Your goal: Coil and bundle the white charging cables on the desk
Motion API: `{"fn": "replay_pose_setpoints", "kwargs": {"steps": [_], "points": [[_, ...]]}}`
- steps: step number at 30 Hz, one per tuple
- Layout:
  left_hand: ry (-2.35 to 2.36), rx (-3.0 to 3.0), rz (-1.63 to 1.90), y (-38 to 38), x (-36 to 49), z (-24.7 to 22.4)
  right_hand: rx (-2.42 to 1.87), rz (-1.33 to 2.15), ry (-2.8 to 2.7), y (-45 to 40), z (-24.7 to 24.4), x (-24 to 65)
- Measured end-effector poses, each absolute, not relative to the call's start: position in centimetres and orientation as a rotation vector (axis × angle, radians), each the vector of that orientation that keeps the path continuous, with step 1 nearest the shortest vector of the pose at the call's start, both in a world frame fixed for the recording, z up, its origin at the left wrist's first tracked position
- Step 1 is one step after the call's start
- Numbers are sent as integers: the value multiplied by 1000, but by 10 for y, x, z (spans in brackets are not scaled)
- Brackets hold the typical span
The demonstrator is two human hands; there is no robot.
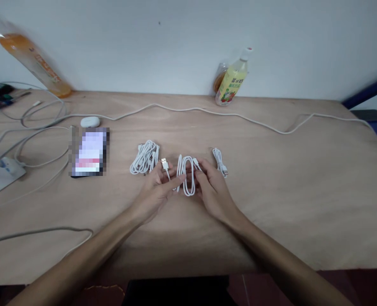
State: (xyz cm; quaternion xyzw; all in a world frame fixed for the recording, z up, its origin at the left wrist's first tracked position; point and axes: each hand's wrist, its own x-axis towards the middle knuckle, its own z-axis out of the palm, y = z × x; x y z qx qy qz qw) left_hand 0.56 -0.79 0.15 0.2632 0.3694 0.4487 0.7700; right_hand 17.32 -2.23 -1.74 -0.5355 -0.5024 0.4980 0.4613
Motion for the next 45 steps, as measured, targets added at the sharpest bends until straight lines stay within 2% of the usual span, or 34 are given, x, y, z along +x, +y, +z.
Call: {"fn": "replay_pose_setpoints", "kwargs": {"steps": [11,18,26,34,45], "points": [[759,529,958,1,1,6,-1206,1475,-777,-14,-14,174],[828,509,1028,4,-1,14,-1076,1620,-736,-13,-7,176],[759,489,892,6,-4,9,-950,1622,-651,-9,-10,182],[731,670,805,7,-11,0,-871,1865,-754,-11,-1,185],[828,730,818,10,-8,8,-905,1813,-714,-10,-1,183]]}}
